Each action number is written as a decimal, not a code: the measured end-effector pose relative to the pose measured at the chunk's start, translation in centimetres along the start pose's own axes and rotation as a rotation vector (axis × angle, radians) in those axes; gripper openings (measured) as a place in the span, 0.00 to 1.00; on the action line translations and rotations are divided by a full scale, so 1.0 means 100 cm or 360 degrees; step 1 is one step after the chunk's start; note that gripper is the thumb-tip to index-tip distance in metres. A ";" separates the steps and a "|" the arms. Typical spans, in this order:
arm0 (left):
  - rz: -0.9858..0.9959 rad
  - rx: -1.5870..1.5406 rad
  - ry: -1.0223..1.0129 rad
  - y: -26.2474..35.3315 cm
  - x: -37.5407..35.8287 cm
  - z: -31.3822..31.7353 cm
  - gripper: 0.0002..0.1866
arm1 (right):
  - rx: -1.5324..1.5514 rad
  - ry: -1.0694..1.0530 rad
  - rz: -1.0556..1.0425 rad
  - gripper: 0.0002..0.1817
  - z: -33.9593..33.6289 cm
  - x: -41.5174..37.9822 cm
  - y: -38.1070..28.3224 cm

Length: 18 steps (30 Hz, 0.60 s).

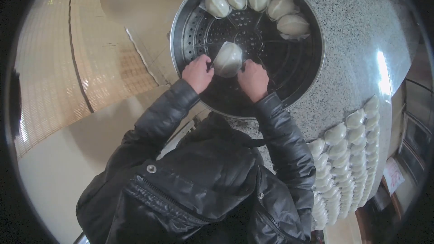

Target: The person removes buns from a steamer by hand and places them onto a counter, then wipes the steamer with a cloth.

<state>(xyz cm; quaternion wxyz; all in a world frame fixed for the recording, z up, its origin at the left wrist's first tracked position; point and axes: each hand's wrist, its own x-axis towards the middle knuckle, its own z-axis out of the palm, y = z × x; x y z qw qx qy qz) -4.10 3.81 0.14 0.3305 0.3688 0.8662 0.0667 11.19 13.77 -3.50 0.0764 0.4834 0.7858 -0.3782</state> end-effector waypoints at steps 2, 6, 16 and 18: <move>0.0053 0.0229 -0.0067 -0.004 0.011 0.001 0.14 | -0.0003 0.0071 0.0071 0.12 0.012 0.009 -0.002; 0.0180 0.0379 -0.0054 -0.014 0.025 0.012 0.11 | 0.0139 0.0068 0.0134 0.09 0.014 0.014 -0.008; 0.0307 0.0428 -0.0025 -0.017 0.024 -0.001 0.08 | 0.0003 0.0180 -0.0164 0.12 0.044 0.037 0.005; 0.0444 0.0429 0.0008 -0.032 0.023 -0.003 0.07 | -0.0034 0.0226 -0.0203 0.11 0.047 0.037 0.001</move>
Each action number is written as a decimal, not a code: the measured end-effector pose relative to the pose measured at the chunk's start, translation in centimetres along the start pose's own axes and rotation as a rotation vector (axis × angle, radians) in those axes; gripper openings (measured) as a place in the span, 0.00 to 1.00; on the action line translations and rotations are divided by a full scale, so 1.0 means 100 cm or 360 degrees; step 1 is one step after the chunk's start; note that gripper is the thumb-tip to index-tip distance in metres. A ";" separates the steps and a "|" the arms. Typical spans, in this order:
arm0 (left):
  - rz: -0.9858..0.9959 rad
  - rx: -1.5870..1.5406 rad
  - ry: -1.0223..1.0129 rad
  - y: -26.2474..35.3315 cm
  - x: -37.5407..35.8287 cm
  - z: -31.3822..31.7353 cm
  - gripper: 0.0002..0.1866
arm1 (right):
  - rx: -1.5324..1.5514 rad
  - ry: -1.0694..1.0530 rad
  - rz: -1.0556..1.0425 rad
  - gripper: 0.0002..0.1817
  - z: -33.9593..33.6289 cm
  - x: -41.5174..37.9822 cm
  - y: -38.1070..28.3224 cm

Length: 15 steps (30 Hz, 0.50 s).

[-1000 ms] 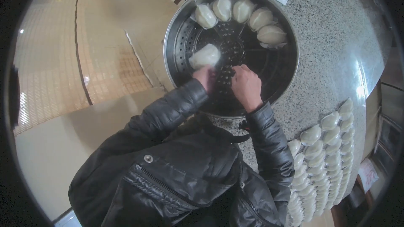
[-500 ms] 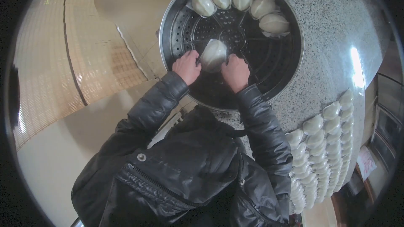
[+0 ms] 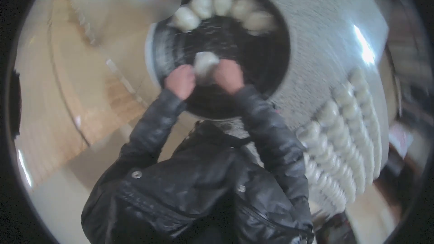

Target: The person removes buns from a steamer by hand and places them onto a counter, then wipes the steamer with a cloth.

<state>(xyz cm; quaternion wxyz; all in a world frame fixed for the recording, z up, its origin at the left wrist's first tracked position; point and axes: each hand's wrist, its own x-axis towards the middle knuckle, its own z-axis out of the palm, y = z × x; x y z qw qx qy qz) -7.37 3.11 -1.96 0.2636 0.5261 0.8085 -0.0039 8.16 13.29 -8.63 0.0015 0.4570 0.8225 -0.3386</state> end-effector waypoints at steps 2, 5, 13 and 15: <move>0.0334 0.0019 0.0214 -0.020 -0.001 0.010 0.07 | 0.0032 0.0051 -0.0093 0.10 -0.008 -0.004 -0.007; 0.0517 -0.0015 0.0389 0.016 -0.016 -0.005 0.05 | 0.0237 0.0183 0.0060 0.10 -0.048 -0.039 -0.007; 0.1163 -0.0329 -0.0007 0.174 -0.082 -0.016 0.04 | 0.0828 0.0983 0.0406 0.10 -0.115 -0.248 0.042; 0.1331 -0.0425 -0.0213 0.205 -0.098 0.011 0.03 | 0.0851 0.1182 0.0513 0.08 -0.105 -0.298 0.065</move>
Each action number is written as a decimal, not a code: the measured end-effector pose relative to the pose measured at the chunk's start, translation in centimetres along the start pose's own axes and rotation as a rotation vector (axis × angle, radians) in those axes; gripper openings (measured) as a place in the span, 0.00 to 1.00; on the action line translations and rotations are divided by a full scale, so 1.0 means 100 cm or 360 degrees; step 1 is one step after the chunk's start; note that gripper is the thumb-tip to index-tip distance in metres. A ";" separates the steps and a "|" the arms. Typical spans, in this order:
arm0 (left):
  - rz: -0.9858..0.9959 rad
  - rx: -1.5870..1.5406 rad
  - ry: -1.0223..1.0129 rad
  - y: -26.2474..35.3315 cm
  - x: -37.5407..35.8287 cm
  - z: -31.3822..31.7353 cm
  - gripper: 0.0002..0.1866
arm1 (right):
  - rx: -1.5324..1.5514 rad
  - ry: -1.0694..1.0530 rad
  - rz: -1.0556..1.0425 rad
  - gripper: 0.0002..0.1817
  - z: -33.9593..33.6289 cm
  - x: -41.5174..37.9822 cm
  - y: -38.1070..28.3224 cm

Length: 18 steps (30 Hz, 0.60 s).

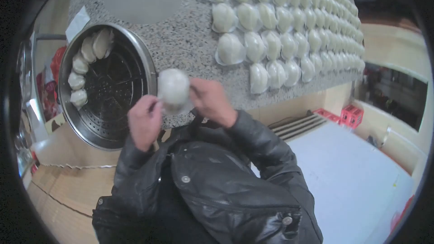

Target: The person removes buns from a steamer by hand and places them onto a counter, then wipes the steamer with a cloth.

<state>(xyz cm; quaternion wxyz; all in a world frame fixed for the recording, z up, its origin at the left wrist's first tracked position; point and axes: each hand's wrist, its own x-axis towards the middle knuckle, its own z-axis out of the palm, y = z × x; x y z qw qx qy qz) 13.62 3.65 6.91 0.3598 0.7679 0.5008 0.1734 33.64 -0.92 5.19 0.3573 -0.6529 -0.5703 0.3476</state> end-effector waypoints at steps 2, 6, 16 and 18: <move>0.0076 -0.0010 -0.0203 0.018 0.011 0.049 0.05 | -0.0189 0.0040 0.0211 0.07 -0.030 -0.031 0.044; 0.0164 0.0030 -0.0448 0.021 0.021 0.160 0.09 | -0.0600 0.0031 0.0503 0.09 -0.063 -0.073 0.133; 0.0058 0.0185 -0.0449 0.042 0.013 0.251 0.08 | -0.1354 0.0088 0.0550 0.13 -0.087 -0.078 0.173; 0.0010 0.0222 -0.0438 0.048 0.011 0.254 0.08 | -0.1393 0.0035 0.0538 0.11 -0.091 -0.076 0.171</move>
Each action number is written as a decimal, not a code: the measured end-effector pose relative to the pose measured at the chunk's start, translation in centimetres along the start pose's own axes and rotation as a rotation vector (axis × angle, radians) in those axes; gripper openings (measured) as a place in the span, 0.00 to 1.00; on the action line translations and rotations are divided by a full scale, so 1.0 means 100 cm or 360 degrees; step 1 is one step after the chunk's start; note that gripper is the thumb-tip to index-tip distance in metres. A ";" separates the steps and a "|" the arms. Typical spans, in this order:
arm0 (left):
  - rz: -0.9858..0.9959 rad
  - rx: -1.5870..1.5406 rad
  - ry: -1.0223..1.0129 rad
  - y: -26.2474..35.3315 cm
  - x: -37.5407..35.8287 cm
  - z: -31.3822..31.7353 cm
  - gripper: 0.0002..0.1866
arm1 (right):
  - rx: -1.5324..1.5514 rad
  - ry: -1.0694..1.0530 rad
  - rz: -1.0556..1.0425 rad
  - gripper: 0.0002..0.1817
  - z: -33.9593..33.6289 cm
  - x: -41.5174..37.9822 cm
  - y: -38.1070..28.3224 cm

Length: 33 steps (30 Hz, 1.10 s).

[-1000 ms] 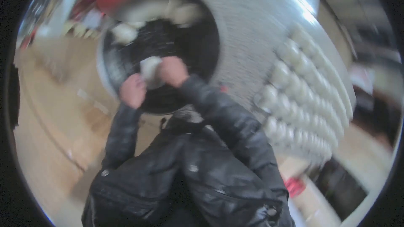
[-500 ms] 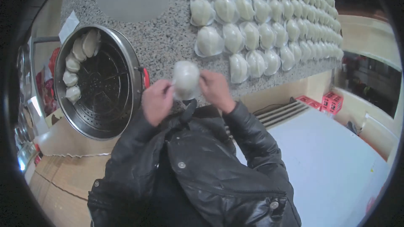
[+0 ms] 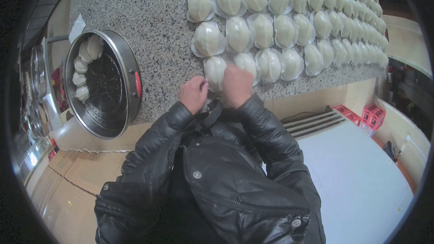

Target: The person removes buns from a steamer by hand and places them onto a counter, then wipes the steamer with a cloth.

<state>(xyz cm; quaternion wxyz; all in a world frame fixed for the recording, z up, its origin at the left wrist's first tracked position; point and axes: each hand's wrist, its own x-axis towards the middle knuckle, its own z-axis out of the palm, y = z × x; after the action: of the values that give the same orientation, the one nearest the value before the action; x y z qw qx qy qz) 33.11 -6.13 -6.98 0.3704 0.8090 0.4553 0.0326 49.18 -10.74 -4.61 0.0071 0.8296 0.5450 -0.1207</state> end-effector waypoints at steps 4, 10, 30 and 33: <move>0.0004 -0.0026 -0.0071 0.009 0.003 0.002 0.07 | -0.0027 -0.0002 -0.0030 0.09 -0.003 0.002 0.007; -0.0034 -0.0016 -0.0288 0.016 0.000 0.006 0.10 | -0.0016 -0.0345 0.0061 0.07 -0.032 -0.001 0.021; -0.1723 -0.0482 0.1183 -0.290 -0.103 -0.303 0.17 | 0.0724 -0.0162 -0.1295 0.11 -0.099 0.080 -0.300; -0.1980 -0.1095 0.1606 -0.363 -0.110 -0.319 0.13 | 0.0674 -0.0326 -0.1416 0.12 -0.087 0.079 -0.371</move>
<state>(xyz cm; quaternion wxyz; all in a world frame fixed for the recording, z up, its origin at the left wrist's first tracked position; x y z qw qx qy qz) -11.61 15.00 -3.61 0.2987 0.1456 0.8891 0.3147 20.22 12.73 6.65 -0.1602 0.4841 0.8059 -0.3008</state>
